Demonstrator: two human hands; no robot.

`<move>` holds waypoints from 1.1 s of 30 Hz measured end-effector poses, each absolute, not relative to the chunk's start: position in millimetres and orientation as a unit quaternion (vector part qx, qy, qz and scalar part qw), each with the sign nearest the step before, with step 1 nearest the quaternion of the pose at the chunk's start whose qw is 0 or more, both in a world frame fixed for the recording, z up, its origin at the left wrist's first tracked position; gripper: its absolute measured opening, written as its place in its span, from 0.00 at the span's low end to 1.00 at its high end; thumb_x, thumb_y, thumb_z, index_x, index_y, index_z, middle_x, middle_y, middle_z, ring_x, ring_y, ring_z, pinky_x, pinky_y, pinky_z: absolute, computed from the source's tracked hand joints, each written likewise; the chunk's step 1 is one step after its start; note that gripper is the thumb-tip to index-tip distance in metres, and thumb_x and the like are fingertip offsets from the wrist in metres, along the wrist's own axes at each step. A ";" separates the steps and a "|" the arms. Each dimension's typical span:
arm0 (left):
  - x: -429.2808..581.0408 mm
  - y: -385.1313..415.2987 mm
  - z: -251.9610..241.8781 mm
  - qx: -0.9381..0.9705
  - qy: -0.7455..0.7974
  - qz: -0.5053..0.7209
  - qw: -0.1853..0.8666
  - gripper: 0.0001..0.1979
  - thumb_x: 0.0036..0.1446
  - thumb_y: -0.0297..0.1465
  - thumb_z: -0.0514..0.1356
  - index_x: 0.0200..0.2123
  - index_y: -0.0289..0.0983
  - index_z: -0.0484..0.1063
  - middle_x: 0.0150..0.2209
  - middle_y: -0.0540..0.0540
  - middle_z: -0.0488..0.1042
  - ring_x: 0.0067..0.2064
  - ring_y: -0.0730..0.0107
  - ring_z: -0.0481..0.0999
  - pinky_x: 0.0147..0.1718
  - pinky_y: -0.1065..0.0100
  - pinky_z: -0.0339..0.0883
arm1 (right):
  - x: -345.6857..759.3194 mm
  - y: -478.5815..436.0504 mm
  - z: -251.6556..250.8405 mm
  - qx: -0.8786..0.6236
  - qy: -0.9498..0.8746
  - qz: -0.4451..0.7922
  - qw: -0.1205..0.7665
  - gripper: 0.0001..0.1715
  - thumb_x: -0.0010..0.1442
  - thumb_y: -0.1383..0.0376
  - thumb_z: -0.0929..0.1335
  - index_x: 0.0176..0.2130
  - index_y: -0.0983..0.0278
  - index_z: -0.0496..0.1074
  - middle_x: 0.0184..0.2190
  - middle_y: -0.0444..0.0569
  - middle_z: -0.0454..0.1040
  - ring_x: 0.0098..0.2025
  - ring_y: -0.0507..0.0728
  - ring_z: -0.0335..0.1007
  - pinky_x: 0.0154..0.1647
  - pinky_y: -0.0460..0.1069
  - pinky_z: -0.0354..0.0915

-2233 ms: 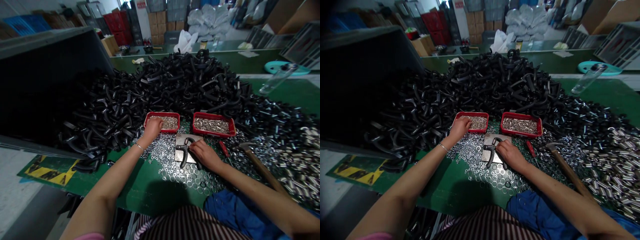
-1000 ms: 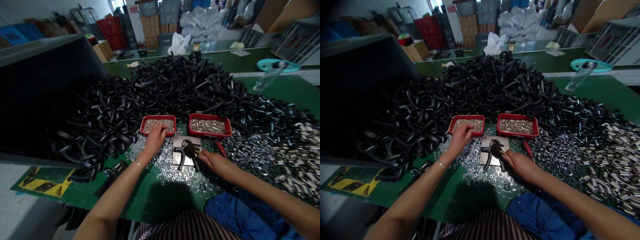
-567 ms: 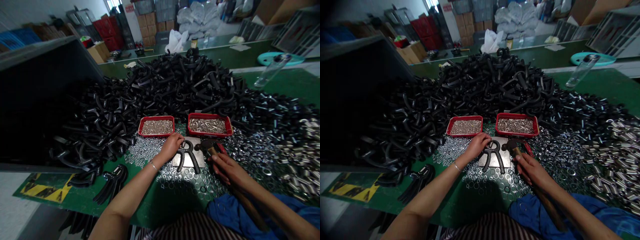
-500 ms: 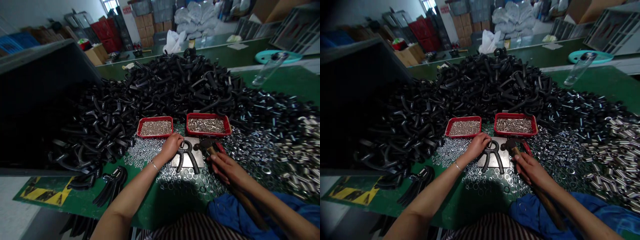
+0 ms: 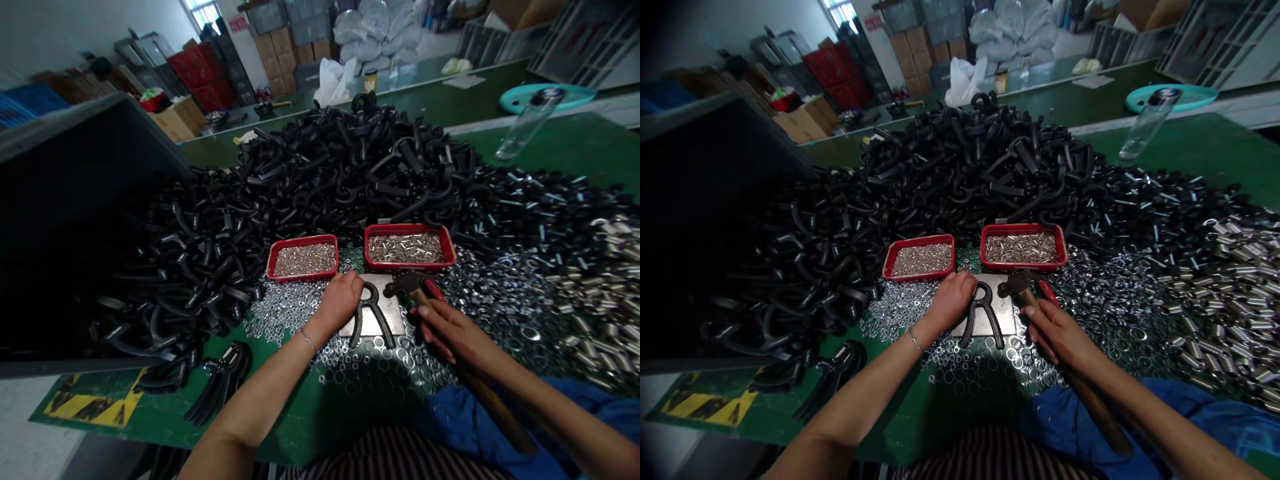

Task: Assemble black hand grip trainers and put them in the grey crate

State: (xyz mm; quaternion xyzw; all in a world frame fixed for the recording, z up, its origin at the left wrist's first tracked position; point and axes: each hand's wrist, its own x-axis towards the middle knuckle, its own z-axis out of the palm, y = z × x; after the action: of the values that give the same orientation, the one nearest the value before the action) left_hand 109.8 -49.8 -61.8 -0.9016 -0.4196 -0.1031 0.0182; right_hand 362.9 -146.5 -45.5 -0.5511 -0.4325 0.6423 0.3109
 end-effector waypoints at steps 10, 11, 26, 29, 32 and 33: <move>98.6 -94.9 -50.6 -0.846 -0.480 -0.226 -0.054 0.13 0.69 0.35 0.53 0.51 0.34 0.68 0.49 0.40 0.73 0.52 0.58 0.70 0.53 0.55 0.63 | 344.8 -104.3 22.2 -0.518 -0.725 0.399 0.218 0.24 0.69 0.47 0.57 0.39 0.61 0.68 0.26 0.46 0.73 0.28 0.56 0.69 0.32 0.50 0.63; 95.9 -102.2 -51.0 -0.855 -0.466 -0.222 -0.053 0.13 0.69 0.34 0.52 0.51 0.34 0.68 0.49 0.40 0.73 0.52 0.58 0.70 0.54 0.55 0.63 | 340.9 -98.9 27.4 -0.514 -0.743 0.359 0.233 0.25 0.70 0.47 0.55 0.40 0.61 0.68 0.28 0.48 0.74 0.30 0.57 0.70 0.34 0.50 0.63; 93.0 -122.6 -48.3 -0.858 -0.470 -0.198 -0.071 0.14 0.69 0.35 0.52 0.50 0.33 0.69 0.49 0.40 0.73 0.52 0.58 0.70 0.55 0.55 0.63 | 328.1 -67.4 6.5 -0.507 -0.820 0.258 0.057 0.25 0.71 0.51 0.56 0.42 0.65 0.72 0.35 0.57 0.79 0.35 0.62 0.76 0.39 0.53 0.66; 94.1 -134.9 -42.0 -0.816 -0.541 -0.193 -0.065 0.15 0.67 0.40 0.54 0.44 0.34 0.70 0.42 0.39 0.74 0.47 0.56 0.72 0.49 0.55 0.66 | 333.1 -84.0 5.5 -0.482 -0.821 0.291 0.092 0.26 0.72 0.50 0.54 0.45 0.62 0.71 0.37 0.54 0.80 0.39 0.61 0.77 0.43 0.53 0.67; 103.3 -147.5 -43.3 -0.783 -0.601 -0.146 -0.066 0.19 0.64 0.45 0.57 0.41 0.33 0.69 0.37 0.39 0.73 0.40 0.56 0.74 0.41 0.57 0.68 | 338.8 -100.0 -3.1 -0.502 -0.816 0.273 0.089 0.25 0.71 0.50 0.55 0.47 0.62 0.72 0.36 0.54 0.80 0.39 0.63 0.78 0.52 0.60 0.64; 108.1 -150.3 -44.5 -0.775 -0.615 -0.128 -0.068 0.20 0.63 0.46 0.58 0.42 0.33 0.69 0.37 0.39 0.73 0.38 0.57 0.74 0.39 0.59 0.68 | 341.0 -103.3 -6.6 -0.505 -0.813 0.279 0.080 0.25 0.70 0.49 0.56 0.46 0.62 0.72 0.35 0.54 0.80 0.38 0.64 0.78 0.54 0.62 0.63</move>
State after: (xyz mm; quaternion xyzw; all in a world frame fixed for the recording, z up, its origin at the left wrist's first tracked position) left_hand 108.1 -150.3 -44.5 -0.7749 -0.6153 -0.1279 -0.0679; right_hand 341.0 -103.3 -6.6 -0.5045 -0.8133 0.2786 0.0800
